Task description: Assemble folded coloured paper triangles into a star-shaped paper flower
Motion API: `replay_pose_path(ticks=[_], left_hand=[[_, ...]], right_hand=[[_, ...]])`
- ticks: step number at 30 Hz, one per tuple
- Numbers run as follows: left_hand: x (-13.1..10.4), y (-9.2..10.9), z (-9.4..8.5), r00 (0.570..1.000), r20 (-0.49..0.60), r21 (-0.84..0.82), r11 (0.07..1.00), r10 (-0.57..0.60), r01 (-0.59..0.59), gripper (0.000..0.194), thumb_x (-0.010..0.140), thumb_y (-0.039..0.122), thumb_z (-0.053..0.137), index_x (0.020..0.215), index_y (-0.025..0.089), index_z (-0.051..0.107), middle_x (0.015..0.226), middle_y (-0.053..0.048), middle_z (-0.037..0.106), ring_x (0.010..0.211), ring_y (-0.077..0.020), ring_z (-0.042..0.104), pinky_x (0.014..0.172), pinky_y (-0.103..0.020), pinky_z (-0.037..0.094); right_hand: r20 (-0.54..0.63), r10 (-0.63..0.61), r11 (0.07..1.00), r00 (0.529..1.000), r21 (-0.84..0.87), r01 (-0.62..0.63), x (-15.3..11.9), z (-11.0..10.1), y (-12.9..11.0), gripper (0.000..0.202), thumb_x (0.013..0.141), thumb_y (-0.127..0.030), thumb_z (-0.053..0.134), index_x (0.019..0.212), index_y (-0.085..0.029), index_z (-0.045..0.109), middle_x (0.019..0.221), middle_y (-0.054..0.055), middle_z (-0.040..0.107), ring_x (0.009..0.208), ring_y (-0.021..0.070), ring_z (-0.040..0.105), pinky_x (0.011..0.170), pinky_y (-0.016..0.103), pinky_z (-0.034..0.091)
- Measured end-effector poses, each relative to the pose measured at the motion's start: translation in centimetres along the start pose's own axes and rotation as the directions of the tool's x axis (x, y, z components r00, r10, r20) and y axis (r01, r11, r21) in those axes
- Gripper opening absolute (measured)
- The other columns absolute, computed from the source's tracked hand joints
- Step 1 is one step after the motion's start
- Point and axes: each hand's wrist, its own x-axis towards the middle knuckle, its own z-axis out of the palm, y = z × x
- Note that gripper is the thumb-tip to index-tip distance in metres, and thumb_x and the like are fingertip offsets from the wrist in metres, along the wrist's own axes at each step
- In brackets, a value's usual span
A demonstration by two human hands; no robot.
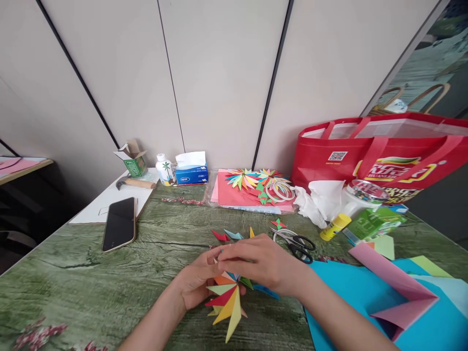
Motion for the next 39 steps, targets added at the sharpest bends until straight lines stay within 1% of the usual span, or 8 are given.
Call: replay_pose_path(ticks=[5, 9, 15, 19, 28, 32, 35, 39], left_hand=[[0.1, -0.1, 0.0, 1.000, 0.016, 0.010, 1.000, 0.021, -0.021, 0.059, 0.052, 0.032, 0.079, 0.107, 0.019, 0.061, 0.081, -0.009, 0.069, 0.069, -0.0267, 0.067, 0.067, -0.038, 0.050], [0.2, -0.2, -0.1, 0.998, 0.055, 0.000, 0.999, 0.036, -0.037, 0.058, 0.052, 0.035, 0.078, 0.104, 0.018, 0.062, 0.077, -0.008, 0.069, 0.068, -0.0272, 0.067, 0.066, -0.039, 0.049], [0.0, 0.1, 0.8, 0.987, -0.088, -0.029, 0.991, 0.131, -0.134, 0.045, 0.062, 0.036, 0.072, 0.103, 0.022, 0.062, 0.079, -0.005, 0.070, 0.070, -0.0219, 0.066, 0.064, -0.031, 0.049], [0.1, 0.4, 1.5, 0.972, -0.182, -0.026, 0.988, 0.146, -0.153, 0.055, 0.058, 0.042, 0.073, 0.107, 0.021, 0.059, 0.077, -0.005, 0.069, 0.063, -0.0196, 0.064, 0.060, -0.028, 0.047], [-0.1, 0.7, 1.9, 0.956, -0.235, 0.000, 0.983, 0.178, -0.183, 0.052, 0.058, 0.051, 0.068, 0.100, 0.020, 0.063, 0.058, -0.003, 0.066, 0.057, -0.0193, 0.063, 0.056, -0.028, 0.047], [0.1, 0.8, 1.8, 0.949, -0.281, 0.030, 0.990, 0.141, -0.138, 0.041, 0.060, 0.041, 0.072, 0.091, 0.015, 0.064, 0.078, -0.010, 0.071, 0.067, -0.0210, 0.065, 0.060, -0.029, 0.048], [0.3, 0.7, 1.7, 0.944, -0.273, 0.087, 0.982, 0.184, -0.166, 0.033, 0.059, 0.034, 0.074, 0.084, 0.014, 0.065, 0.082, -0.010, 0.071, 0.072, -0.0225, 0.066, 0.065, -0.031, 0.049], [0.5, 0.4, 1.4, 0.929, -0.282, 0.157, 0.967, 0.240, -0.203, 0.027, 0.062, 0.034, 0.072, 0.078, 0.014, 0.066, 0.074, -0.008, 0.071, 0.067, -0.0207, 0.066, 0.066, -0.031, 0.049]], right_hand=[[-0.107, -0.088, 0.986, 0.990, -0.152, 0.071, 0.4, -0.2, -0.3, 0.030, 0.092, -0.019, 0.032, 0.086, -0.017, 0.061, 0.092, 0.002, 0.068, 0.076, 0.0097, 0.059, 0.057, 0.023, 0.038], [-0.075, -0.045, 0.981, 0.996, -0.190, 0.030, 0.3, 0.0, -0.3, 0.027, 0.092, -0.020, 0.034, 0.087, -0.017, 0.061, 0.096, 0.002, 0.066, 0.074, 0.0102, 0.058, 0.054, 0.024, 0.036], [-0.024, 0.006, 0.954, 1.000, -0.301, -0.012, 0.0, 0.4, 0.2, 0.027, 0.091, -0.015, 0.031, 0.088, -0.015, 0.058, 0.101, 0.006, 0.063, 0.080, 0.0127, 0.056, 0.057, 0.025, 0.039], [-0.022, -0.011, 0.934, 1.000, -0.357, 0.003, 0.0, 0.5, 0.7, 0.029, 0.092, -0.016, 0.029, 0.087, -0.014, 0.057, 0.097, 0.009, 0.063, 0.080, 0.0141, 0.056, 0.060, 0.026, 0.041], [-0.100, 0.074, 0.949, 0.992, -0.298, -0.101, -0.5, -0.2, 1.4, 0.027, 0.092, -0.015, 0.029, 0.097, -0.013, 0.055, 0.096, 0.010, 0.062, 0.090, 0.0159, 0.056, 0.068, 0.026, 0.046], [-0.202, 0.357, 0.931, 0.912, 0.001, -0.364, -0.8, -1.7, 1.8, 0.018, 0.090, -0.018, 0.036, 0.090, -0.016, 0.054, 0.090, 0.006, 0.061, 0.082, 0.0123, 0.057, 0.068, 0.023, 0.044], [-0.016, 0.536, 0.817, 0.844, 0.262, -0.513, -0.6, -2.8, 1.7, 0.012, 0.087, -0.025, 0.045, 0.083, -0.018, 0.054, 0.082, 0.003, 0.061, 0.072, 0.0109, 0.056, 0.064, 0.022, 0.044], [0.234, 0.564, 0.702, 0.792, 0.369, -0.609, -0.4, -3.3, 1.6, 0.014, 0.083, -0.030, 0.051, 0.078, -0.018, 0.055, 0.075, 0.000, 0.061, 0.066, 0.0098, 0.055, 0.059, 0.020, 0.042]])
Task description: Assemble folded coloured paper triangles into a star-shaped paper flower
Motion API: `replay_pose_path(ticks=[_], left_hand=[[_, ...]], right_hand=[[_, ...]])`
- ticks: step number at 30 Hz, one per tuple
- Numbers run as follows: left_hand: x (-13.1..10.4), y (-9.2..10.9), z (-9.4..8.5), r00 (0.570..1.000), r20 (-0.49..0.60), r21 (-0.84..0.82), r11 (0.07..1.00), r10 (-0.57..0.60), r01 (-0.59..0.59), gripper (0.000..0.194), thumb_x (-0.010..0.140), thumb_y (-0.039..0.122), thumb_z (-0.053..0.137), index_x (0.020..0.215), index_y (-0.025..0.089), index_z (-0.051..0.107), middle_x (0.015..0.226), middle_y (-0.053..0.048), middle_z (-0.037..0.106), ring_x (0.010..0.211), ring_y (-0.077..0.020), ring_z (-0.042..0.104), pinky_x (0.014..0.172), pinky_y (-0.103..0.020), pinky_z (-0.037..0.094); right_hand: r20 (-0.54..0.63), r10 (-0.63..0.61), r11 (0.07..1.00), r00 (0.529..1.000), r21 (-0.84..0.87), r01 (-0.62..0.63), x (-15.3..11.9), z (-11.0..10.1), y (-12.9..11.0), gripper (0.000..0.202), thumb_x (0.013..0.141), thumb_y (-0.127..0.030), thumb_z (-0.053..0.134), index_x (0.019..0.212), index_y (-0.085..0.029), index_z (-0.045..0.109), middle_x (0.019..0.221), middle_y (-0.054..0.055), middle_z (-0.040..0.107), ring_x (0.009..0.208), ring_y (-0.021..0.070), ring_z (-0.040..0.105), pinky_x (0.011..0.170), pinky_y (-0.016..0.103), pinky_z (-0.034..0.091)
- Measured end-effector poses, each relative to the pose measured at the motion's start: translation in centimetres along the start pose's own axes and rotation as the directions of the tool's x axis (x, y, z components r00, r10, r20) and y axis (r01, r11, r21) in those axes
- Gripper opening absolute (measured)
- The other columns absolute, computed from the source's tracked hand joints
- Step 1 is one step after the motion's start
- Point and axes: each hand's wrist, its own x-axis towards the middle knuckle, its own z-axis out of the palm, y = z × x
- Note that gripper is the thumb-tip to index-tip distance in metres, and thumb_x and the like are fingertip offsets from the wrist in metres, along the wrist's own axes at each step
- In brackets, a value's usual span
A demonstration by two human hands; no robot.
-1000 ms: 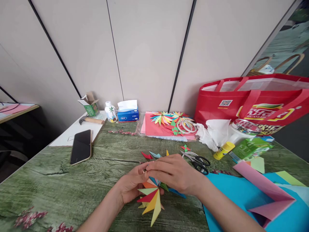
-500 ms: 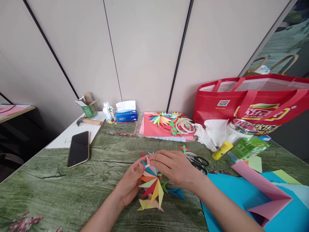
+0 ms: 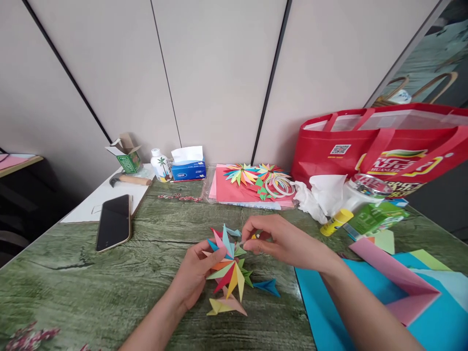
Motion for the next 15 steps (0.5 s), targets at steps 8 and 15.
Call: replay_pose_path(ticks=[8, 15], left_hand=[[-0.1, -0.2, 0.1, 0.996, -0.081, 0.150, 0.988, -0.029, 0.041, 0.028, 0.051, 0.037, 0.077, 0.062, 0.013, 0.067, 0.053, -0.003, 0.065, 0.049, -0.0148, 0.058, 0.048, -0.022, 0.040], [-0.1, -0.1, 0.0, 1.000, -0.016, 0.266, 0.964, 0.024, -0.019, 0.030, 0.053, 0.040, 0.075, 0.060, 0.011, 0.067, 0.047, -0.001, 0.059, 0.042, -0.0080, 0.046, 0.043, -0.018, 0.030]], right_hand=[[0.282, 0.040, 0.998, 0.959, 0.039, -0.053, 0.3, 0.4, 1.2, 0.015, 0.082, -0.027, 0.050, 0.075, -0.016, 0.056, 0.061, -0.002, 0.058, 0.054, 0.0096, 0.058, 0.049, 0.018, 0.038], [0.373, 0.031, 0.995, 0.927, 0.080, -0.065, 0.7, 0.8, 1.6, 0.019, 0.081, -0.030, 0.050, 0.074, -0.015, 0.059, 0.060, -0.001, 0.060, 0.054, 0.0098, 0.058, 0.049, 0.018, 0.040]])
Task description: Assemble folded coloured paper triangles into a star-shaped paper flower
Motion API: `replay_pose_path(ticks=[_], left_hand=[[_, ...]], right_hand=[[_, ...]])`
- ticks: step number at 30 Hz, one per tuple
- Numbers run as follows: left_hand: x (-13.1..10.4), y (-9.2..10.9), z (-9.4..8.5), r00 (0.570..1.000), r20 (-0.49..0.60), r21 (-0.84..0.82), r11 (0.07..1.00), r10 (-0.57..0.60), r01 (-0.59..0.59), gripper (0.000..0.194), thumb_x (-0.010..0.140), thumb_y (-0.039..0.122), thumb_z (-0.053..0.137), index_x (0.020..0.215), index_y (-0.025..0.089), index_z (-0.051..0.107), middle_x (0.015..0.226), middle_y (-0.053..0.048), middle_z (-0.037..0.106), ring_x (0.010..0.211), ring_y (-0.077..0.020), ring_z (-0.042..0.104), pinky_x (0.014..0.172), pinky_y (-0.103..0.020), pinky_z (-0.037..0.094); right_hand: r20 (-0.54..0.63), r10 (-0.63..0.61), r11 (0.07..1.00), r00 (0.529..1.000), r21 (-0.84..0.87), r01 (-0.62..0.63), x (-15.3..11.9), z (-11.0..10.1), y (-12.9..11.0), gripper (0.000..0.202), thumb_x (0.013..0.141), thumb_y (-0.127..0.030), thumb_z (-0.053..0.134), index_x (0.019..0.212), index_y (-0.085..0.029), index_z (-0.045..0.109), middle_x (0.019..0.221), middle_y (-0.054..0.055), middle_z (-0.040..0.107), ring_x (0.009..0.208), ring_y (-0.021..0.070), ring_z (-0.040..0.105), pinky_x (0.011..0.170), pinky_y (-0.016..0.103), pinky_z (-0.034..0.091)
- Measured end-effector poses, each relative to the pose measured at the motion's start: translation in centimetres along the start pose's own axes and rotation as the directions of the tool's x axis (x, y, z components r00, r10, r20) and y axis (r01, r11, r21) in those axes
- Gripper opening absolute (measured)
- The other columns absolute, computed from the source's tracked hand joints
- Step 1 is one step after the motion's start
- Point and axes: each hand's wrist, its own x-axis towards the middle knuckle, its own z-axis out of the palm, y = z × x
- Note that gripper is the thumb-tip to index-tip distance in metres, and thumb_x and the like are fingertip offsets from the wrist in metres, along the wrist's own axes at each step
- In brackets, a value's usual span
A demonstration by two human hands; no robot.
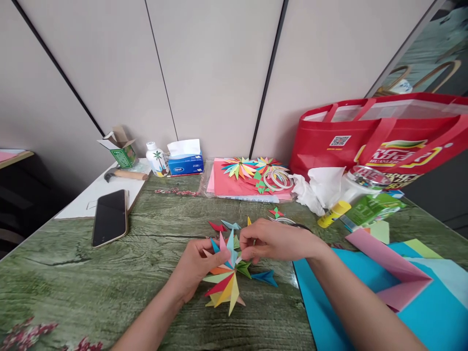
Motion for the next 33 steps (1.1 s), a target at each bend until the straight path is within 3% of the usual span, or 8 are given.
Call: replay_pose_path(ticks=[4, 7, 10, 14, 20, 28, 33], left_hand=[[0.0, 0.1, -0.1, 0.999, 0.035, 0.000, 0.999, -0.039, 0.039, 0.031, 0.052, 0.040, 0.076, 0.060, 0.011, 0.066, 0.045, 0.002, 0.056, 0.040, -0.0054, 0.041, 0.042, -0.017, 0.029], [0.0, 0.2, -0.3, 0.997, 0.010, -0.027, 0.996, -0.081, 0.081, 0.033, 0.052, 0.041, 0.076, 0.063, 0.012, 0.065, 0.051, 0.000, 0.060, 0.043, -0.0073, 0.046, 0.044, -0.018, 0.033], [0.1, 0.2, -0.4, 0.997, -0.019, -0.040, 0.996, -0.075, 0.074, 0.031, 0.053, 0.040, 0.076, 0.062, 0.012, 0.064, 0.053, -0.001, 0.062, 0.045, -0.0079, 0.049, 0.046, -0.018, 0.034], [0.2, 0.1, -0.5, 0.999, -0.021, -0.046, 0.999, -0.027, 0.026, 0.027, 0.057, 0.038, 0.074, 0.063, 0.014, 0.065, 0.056, -0.001, 0.063, 0.049, -0.0096, 0.053, 0.049, -0.019, 0.037], [0.1, 0.2, -0.3, 0.993, -0.114, -0.078, 0.997, 0.015, -0.024, 0.025, 0.057, 0.036, 0.074, 0.063, 0.014, 0.064, 0.055, 0.000, 0.063, 0.051, -0.0106, 0.055, 0.049, -0.020, 0.039], [0.2, 0.1, -0.4, 0.994, -0.105, -0.072, 0.997, 0.022, -0.030, 0.025, 0.056, 0.036, 0.075, 0.062, 0.014, 0.065, 0.054, 0.001, 0.061, 0.049, -0.0081, 0.051, 0.050, -0.019, 0.038], [0.1, 0.1, -0.5, 0.997, -0.082, -0.018, 1.000, 0.013, -0.015, 0.027, 0.056, 0.038, 0.074, 0.062, 0.014, 0.064, 0.052, 0.001, 0.060, 0.047, -0.0077, 0.049, 0.048, -0.019, 0.036]], right_hand=[[-0.006, 0.046, 0.987, 0.999, 0.154, -0.044, 0.3, 0.0, 0.5, 0.015, 0.070, -0.029, 0.061, 0.070, -0.014, 0.061, 0.065, 0.001, 0.064, 0.058, 0.0098, 0.057, 0.051, 0.018, 0.041], [-0.046, 0.124, 0.921, 0.991, 0.377, -0.098, 0.4, 0.2, 0.9, 0.008, 0.064, -0.021, 0.063, 0.063, -0.014, 0.060, 0.063, 0.000, 0.064, 0.059, 0.0105, 0.059, 0.054, 0.019, 0.043], [-0.082, 0.178, 0.864, 0.981, 0.491, -0.116, 0.5, 0.5, 1.3, 0.004, 0.061, -0.017, 0.061, 0.060, -0.015, 0.057, 0.059, -0.001, 0.064, 0.059, 0.0122, 0.061, 0.054, 0.021, 0.045], [-0.116, 0.187, 0.877, 0.975, 0.468, -0.113, 0.7, 0.8, 1.4, 0.002, 0.063, -0.015, 0.058, 0.063, -0.015, 0.056, 0.059, 0.000, 0.064, 0.059, 0.0126, 0.061, 0.055, 0.022, 0.046], [-0.185, 0.204, 0.863, 0.961, 0.497, -0.088, 1.2, 0.8, 0.8, 0.009, 0.071, -0.023, 0.058, 0.071, -0.017, 0.051, 0.064, -0.001, 0.062, 0.057, 0.0098, 0.057, 0.057, 0.023, 0.044], [-0.199, 0.170, 0.833, 0.965, 0.552, -0.033, 1.0, 0.5, 0.7, 0.020, 0.070, -0.034, 0.063, 0.072, -0.015, 0.059, 0.071, 0.002, 0.065, 0.065, 0.0114, 0.060, 0.066, 0.025, 0.046], [-0.093, 0.131, 0.909, 0.987, 0.408, -0.082, 0.8, 0.4, 0.8, 0.014, 0.070, -0.029, 0.061, 0.072, -0.015, 0.062, 0.065, 0.001, 0.063, 0.062, 0.0109, 0.057, 0.061, 0.023, 0.044]])
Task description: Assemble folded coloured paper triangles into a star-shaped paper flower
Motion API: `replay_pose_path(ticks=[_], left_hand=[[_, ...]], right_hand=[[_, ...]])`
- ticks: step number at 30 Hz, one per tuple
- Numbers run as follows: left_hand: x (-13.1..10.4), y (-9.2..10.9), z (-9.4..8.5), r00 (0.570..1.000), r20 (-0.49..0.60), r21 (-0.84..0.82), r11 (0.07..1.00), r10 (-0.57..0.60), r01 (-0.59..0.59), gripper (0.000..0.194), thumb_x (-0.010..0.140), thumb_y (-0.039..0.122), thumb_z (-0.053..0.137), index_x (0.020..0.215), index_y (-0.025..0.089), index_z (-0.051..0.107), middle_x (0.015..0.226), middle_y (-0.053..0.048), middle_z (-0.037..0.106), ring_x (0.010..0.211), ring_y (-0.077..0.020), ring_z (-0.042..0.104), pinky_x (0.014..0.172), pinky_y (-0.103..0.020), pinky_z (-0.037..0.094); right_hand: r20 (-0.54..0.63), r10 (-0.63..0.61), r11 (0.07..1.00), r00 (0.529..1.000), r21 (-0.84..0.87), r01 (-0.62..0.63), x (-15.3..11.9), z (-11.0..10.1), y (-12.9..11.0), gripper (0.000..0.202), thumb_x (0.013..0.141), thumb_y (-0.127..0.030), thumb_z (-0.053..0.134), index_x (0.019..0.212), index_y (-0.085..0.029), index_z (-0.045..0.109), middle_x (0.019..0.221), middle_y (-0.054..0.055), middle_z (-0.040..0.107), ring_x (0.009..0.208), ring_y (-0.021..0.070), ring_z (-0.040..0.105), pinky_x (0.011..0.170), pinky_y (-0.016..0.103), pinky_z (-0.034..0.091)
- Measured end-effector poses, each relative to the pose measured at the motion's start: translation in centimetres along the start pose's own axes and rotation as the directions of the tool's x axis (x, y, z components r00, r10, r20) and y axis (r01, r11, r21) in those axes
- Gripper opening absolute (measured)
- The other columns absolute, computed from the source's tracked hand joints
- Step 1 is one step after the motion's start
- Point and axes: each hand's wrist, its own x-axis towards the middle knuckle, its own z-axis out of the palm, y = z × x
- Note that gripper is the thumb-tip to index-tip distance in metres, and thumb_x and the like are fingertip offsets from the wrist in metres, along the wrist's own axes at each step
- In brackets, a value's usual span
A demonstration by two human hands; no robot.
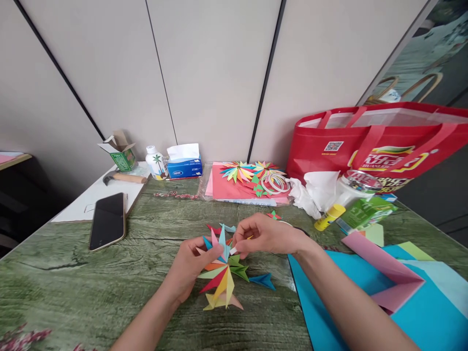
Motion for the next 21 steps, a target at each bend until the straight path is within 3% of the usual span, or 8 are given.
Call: replay_pose_path(ticks=[3, 9, 15, 21], left_hand=[[0.01, -0.12, -0.04, 1.000, 0.023, 0.079, 0.997, 0.017, -0.019, 0.028, 0.056, 0.038, 0.074, 0.063, 0.013, 0.065, 0.052, 0.000, 0.060, 0.046, -0.0076, 0.047, 0.048, -0.019, 0.035], [-0.01, -0.13, -0.04, 0.995, 0.100, 0.109, 0.994, 0.011, -0.022, 0.028, 0.057, 0.039, 0.073, 0.066, 0.013, 0.065, 0.052, 0.001, 0.060, 0.046, -0.0070, 0.045, 0.047, -0.018, 0.032], [-0.35, 0.19, -0.09, 0.985, 0.170, 0.164, 0.986, 0.010, -0.038, 0.028, 0.059, 0.039, 0.072, 0.066, 0.013, 0.065, 0.050, 0.002, 0.057, 0.043, -0.0052, 0.038, 0.044, -0.017, 0.028], [-0.39, 0.33, 0.17, 0.986, 0.165, 0.187, 0.981, 0.023, -0.054, 0.029, 0.058, 0.041, 0.071, 0.062, 0.014, 0.064, 0.045, 0.004, 0.051, 0.041, -0.0052, 0.033, 0.043, -0.018, 0.026]], right_hand=[[0.024, 0.010, 0.998, 1.000, -0.064, -0.008, 0.10, 0.07, -0.04, 0.014, 0.068, -0.027, 0.062, 0.069, -0.014, 0.063, 0.064, 0.000, 0.061, 0.059, 0.0093, 0.053, 0.056, 0.020, 0.040], [0.029, 0.042, 0.999, 0.999, -0.014, -0.042, 0.29, 0.25, 0.33, 0.008, 0.062, -0.021, 0.064, 0.061, -0.013, 0.064, 0.063, -0.001, 0.061, 0.058, 0.0075, 0.050, 0.055, 0.018, 0.038], [0.069, 0.082, 0.995, 0.994, 0.058, -0.086, 0.37, 0.29, 0.48, 0.011, 0.058, -0.024, 0.069, 0.062, -0.015, 0.065, 0.059, -0.002, 0.063, 0.054, 0.0071, 0.052, 0.055, 0.018, 0.039], [0.092, 0.115, 0.988, 0.989, 0.094, -0.124, 0.37, 0.37, 0.26, 0.009, 0.058, -0.022, 0.069, 0.061, -0.015, 0.065, 0.056, -0.003, 0.063, 0.054, 0.0077, 0.057, 0.057, 0.018, 0.043]])
